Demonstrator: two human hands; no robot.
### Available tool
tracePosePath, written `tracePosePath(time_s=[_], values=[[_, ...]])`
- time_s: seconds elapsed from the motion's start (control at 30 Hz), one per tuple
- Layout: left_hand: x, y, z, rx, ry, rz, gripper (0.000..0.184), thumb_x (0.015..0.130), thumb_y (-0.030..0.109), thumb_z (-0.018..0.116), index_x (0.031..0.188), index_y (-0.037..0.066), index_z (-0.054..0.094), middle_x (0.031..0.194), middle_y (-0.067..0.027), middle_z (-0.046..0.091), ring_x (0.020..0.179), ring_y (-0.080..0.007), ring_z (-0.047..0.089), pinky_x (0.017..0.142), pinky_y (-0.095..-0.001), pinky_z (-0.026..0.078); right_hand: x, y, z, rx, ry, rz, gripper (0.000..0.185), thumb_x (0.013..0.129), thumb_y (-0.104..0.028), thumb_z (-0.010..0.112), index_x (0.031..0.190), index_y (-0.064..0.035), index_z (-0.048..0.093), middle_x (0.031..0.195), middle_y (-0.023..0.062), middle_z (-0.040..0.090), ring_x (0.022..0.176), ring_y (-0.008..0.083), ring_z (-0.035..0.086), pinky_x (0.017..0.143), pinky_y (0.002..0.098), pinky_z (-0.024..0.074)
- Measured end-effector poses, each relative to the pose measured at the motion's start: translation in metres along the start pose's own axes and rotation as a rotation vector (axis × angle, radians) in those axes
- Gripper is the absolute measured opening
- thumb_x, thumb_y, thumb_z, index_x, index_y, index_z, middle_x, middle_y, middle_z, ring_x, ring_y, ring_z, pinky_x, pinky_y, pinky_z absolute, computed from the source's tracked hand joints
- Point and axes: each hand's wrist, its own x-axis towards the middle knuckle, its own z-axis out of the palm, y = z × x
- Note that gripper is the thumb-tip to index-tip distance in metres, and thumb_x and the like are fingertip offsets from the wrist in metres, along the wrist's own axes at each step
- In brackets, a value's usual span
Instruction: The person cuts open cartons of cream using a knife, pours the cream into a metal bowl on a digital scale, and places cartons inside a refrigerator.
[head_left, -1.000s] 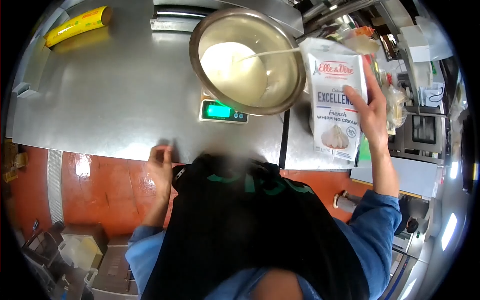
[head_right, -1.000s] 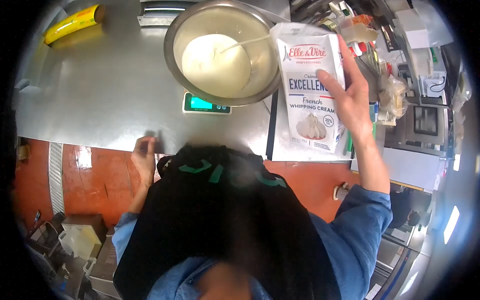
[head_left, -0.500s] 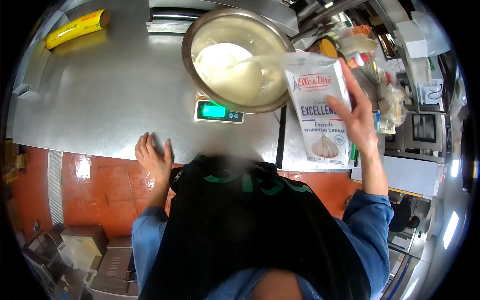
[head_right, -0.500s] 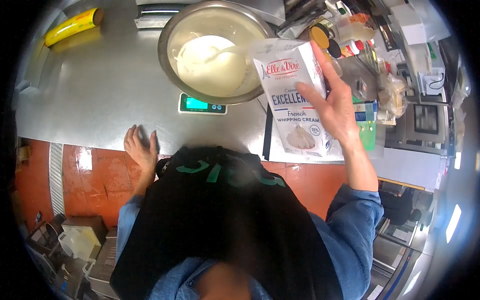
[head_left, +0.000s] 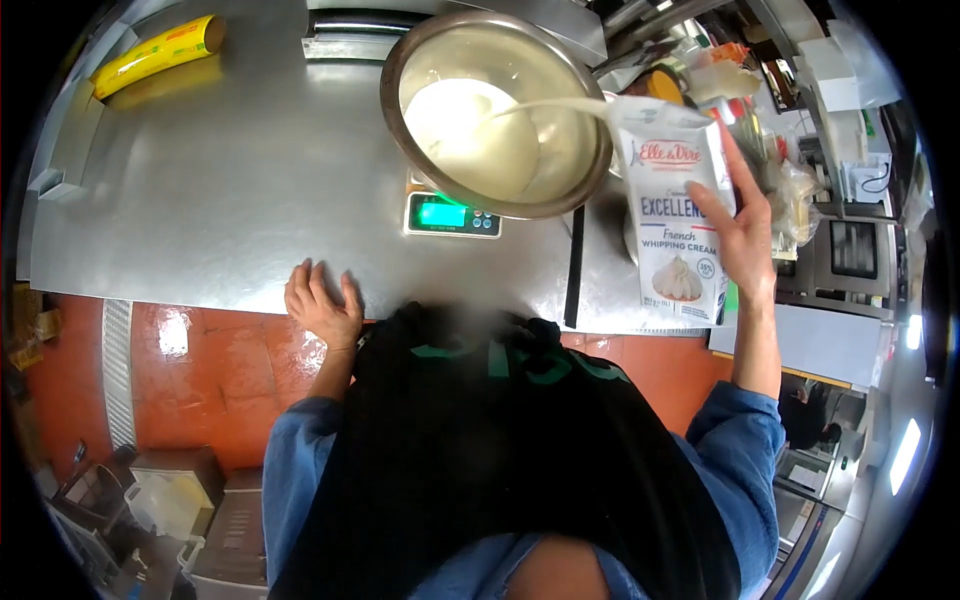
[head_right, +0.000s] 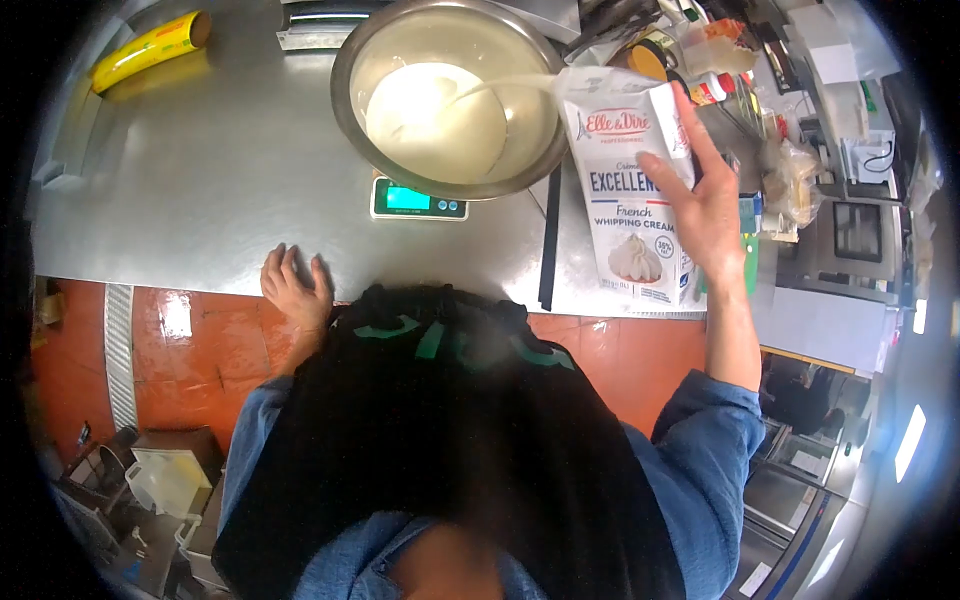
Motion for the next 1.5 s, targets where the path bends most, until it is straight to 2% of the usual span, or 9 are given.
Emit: tracePosePath(time_s=[0.27,0.4,0.6,0.87,0.9,1.0,1.23,1.33,1.5], values=[[0.002,0.001,-0.001,0.007,-0.009,0.006,0.036,0.081,0.024,0.064,0.109,0.002,0.060,0.121,-0.0141,0.055,0.116,-0.0339,0.048,0.100,-0.0469,0.034,-0.007,-0.004,0.012,0.059,0.214,-0.144,0.068,0.084,-0.007,0.066,0.145,-0.0041,0.036,0.129,0.0139,0.056,0.114,0.0193,0.054,0.098,0.0321,0.0421],[0.002,0.001,0.000,-0.006,-0.006,-0.005,0.035,0.082,0.024,0.063,0.109,0.002,0.061,0.121,-0.0138,0.055,0.116,-0.0337,0.048,0.100,-0.0468,0.034,-0.012,-0.009,0.015,-0.002,0.232,-0.146,0.069,0.084,-0.012,0.067,0.145,-0.0040,0.035,0.132,0.0150,0.053,0.115,0.0207,0.054,0.097,0.0338,0.0444],[0.005,0.006,-0.003,-0.012,-0.008,-0.015,0.033,0.083,0.023,0.063,0.109,0.003,0.061,0.121,-0.0134,0.056,0.116,-0.0327,0.048,0.100,-0.0458,0.034,-0.017,-0.017,0.021,0.047,0.181,-0.166,0.072,0.083,-0.015,0.068,0.145,-0.0041,0.034,0.135,0.0155,0.050,0.118,0.0213,0.053,0.100,0.0348,0.0413],[0.005,0.005,-0.001,-0.005,-0.023,-0.020,0.032,0.083,0.022,0.064,0.108,0.003,0.061,0.121,-0.0131,0.055,0.117,-0.0328,0.047,0.101,-0.0462,0.033,-0.022,-0.011,0.023,0.009,0.048,-0.121,0.069,0.082,-0.007,0.066,0.145,-0.0055,0.037,0.135,0.0145,0.051,0.117,0.0204,0.052,0.100,0.0340,0.0408],[0.007,0.007,0.000,-0.003,-0.022,-0.021,0.032,0.083,0.022,0.064,0.108,0.003,0.061,0.121,-0.0130,0.055,0.117,-0.0326,0.047,0.102,-0.0462,0.033,-0.020,-0.011,0.018,0.017,0.003,-0.100,0.072,0.080,0.002,0.065,0.145,-0.0093,0.037,0.139,0.0138,0.048,0.124,0.0219,0.049,0.103,0.0349,0.0391],[0.005,0.005,0.001,-0.002,-0.019,-0.030,0.031,0.083,0.022,0.064,0.108,0.004,0.061,0.122,-0.0124,0.055,0.117,-0.0321,0.047,0.102,-0.0460,0.032,-0.022,-0.008,0.016,-0.018,-0.032,-0.045,0.071,0.080,0.002,0.065,0.145,-0.0094,0.038,0.139,0.0137,0.049,0.124,0.0221,0.049,0.104,0.0349,0.0385],[0.008,0.004,-0.004,0.006,-0.022,0.005,0.030,0.082,0.021,0.062,0.104,0.001,0.062,0.116,-0.0178,0.058,0.109,-0.0368,0.052,0.094,-0.0473,0.039,-0.023,0.004,0.016,0.069,0.087,-0.067,0.070,0.082,0.001,0.065,0.145,-0.0043,0.036,0.132,0.0145,0.054,0.119,0.0205,0.051,0.101,0.0335,0.0396],[0.002,0.002,0.000,-0.026,-0.049,-0.038,0.032,0.084,0.020,0.064,0.112,0.005,0.059,0.122,-0.0125,0.056,0.117,-0.0330,0.047,0.101,-0.0463,0.032,-0.020,0.005,0.016,0.095,0.182,-0.148,0.070,0.082,-0.001,0.066,0.145,-0.0041,0.035,0.131,0.0135,0.054,0.117,0.0204,0.052,0.101,0.0337,0.0402],[0.002,0.001,-0.001,-0.003,-0.044,-0.018,0.032,0.084,0.021,0.063,0.111,0.005,0.060,0.122,-0.0122,0.056,0.118,-0.0327,0.047,0.101,-0.0461,0.032,-0.016,-0.010,0.025,0.154,0.339,-0.215,0.072,0.083,-0.006,0.068,0.146,-0.0049,0.033,0.129,0.0132,0.055,0.114,0.0181,0.054,0.098,0.0320,0.0427]])
